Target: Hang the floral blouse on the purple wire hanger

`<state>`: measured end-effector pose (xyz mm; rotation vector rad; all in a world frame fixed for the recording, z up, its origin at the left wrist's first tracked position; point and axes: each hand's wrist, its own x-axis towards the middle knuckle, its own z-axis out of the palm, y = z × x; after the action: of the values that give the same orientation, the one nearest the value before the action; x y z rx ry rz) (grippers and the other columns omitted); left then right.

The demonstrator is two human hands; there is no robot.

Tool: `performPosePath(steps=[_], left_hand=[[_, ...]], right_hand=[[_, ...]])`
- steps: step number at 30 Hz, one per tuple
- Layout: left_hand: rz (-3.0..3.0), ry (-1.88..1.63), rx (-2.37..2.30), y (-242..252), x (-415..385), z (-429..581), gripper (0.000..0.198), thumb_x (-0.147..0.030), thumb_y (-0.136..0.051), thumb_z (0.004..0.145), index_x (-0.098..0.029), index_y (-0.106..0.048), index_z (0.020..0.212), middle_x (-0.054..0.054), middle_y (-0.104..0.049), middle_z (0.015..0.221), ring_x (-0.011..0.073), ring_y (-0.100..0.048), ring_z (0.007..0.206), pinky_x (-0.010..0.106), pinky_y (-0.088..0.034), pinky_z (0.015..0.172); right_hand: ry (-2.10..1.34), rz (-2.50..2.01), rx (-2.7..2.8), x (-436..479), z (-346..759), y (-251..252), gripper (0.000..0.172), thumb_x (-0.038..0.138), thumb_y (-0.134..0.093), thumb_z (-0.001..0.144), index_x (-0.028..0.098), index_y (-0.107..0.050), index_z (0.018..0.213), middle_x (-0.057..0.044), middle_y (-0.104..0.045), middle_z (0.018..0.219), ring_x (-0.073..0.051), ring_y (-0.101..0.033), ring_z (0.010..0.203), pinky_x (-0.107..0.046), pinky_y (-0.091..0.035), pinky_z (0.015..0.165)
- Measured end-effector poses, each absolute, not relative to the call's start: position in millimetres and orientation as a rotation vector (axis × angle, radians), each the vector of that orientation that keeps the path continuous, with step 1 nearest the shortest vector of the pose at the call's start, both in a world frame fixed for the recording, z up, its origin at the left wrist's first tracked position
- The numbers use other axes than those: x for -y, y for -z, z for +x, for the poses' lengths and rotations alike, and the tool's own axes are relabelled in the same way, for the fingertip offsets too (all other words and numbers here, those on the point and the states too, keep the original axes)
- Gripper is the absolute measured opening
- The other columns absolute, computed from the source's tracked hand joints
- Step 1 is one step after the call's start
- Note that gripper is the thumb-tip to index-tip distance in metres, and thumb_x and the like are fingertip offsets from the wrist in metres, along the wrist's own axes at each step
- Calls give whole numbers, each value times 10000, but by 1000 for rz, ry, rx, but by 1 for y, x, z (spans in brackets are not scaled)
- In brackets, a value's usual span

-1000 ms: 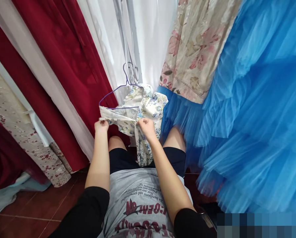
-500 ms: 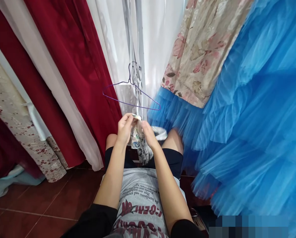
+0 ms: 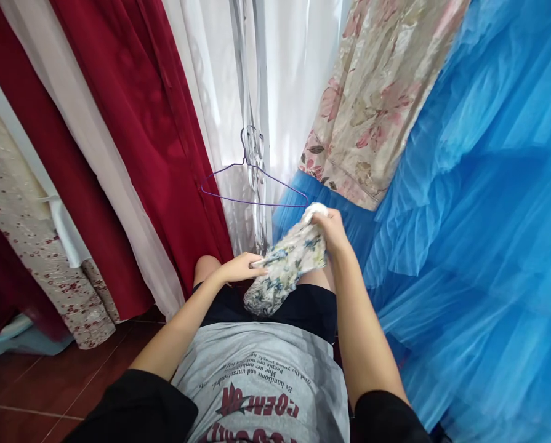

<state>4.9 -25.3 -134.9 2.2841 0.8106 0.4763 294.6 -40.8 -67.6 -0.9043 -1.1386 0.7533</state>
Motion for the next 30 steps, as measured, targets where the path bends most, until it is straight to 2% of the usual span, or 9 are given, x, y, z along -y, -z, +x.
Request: performPosePath(steps=[3, 6, 9, 12, 17, 21, 25, 27, 30], left_hand=[[2379, -570, -906, 121, 16, -19, 445, -587, -674, 824, -143, -704, 814, 1, -630, 755, 177, -561, 742, 249, -406, 661], [2388, -704, -956, 91, 19, -35, 432, -585, -661, 840, -156, -705, 835, -12, -598, 743, 165, -539, 725, 242, -386, 650], [2353, -935, -959, 62, 27, -44, 423, -574, -666, 848, -157, -639, 782, -25, -535, 716, 137, -485, 684, 233, -345, 617], [2332, -1089, -977, 47, 24, -60, 415, -549, -701, 829, -167, -561, 751, -39, -476, 691, 117, -425, 644, 229, -299, 582], [2562, -975, -1262, 59, -12, -120, 406, -539, -654, 857, -180, -590, 679, -12, -545, 682, 165, -497, 718, 270, -363, 703], [2637, -868, -1607, 67, -51, -164, 271, -471, -608, 883, -220, -675, 806, 30, -673, 826, 262, -566, 963, 408, -374, 954], [2470, -1118, -1808, 42, -90, -166, 176, -335, -508, 926, -254, -646, 999, 73, -691, 1172, 333, -511, 1164, 505, -377, 1007], [2379, -1339, -1727, 21, -107, -152, 221, -264, -421, 954, -252, -616, 1058, 75, -660, 1259, 313, -514, 1202, 497, -384, 1030], [2249, -1585, -1391, -7, -126, -126, 230, -246, -383, 981, -226, -553, 1134, 83, -658, 1225, 238, -581, 1153, 408, -418, 1031]], right_hand=[[-626, -907, 1041, -1, 313, 42, 224, 323, -719, 619, 195, -552, 542, 57, -511, 499, -104, -427, 484, -240, -358, 497], [-613, -900, 1047, -38, 307, 16, 185, 328, -733, 673, 200, -599, 675, 66, -569, 565, -118, -505, 567, -225, -412, 558], [-785, -969, 1164, -59, 288, 1, 214, 348, -772, 728, 205, -623, 784, 49, -633, 606, -142, -583, 614, -235, -478, 614], [-988, -1052, 1281, -60, 276, -2, 270, 387, -825, 739, 185, -647, 765, -10, -672, 590, -184, -615, 559, -286, -519, 577], [-1233, -1038, 1328, -44, 288, -7, 215, 331, -823, 799, 159, -697, 817, -74, -748, 681, -223, -699, 595, -332, -598, 634], [-1326, -1007, 1315, -38, 297, -15, 103, 181, -774, 817, 129, -725, 891, -97, -778, 745, -215, -732, 637, -306, -620, 657], [-1355, -981, 1325, -34, 294, -21, 177, 146, -742, 811, 125, -733, 986, -103, -798, 800, -233, -752, 679, -340, -643, 716], [-1369, -977, 1304, -33, 292, -22, 188, 158, -724, 821, 131, -730, 1007, -99, -799, 802, -242, -757, 687, -355, -646, 738], [-1368, -969, 1268, -31, 291, -19, 144, 199, -702, 851, 150, -727, 984, -91, -797, 795, -239, -758, 697, -345, -639, 734]])
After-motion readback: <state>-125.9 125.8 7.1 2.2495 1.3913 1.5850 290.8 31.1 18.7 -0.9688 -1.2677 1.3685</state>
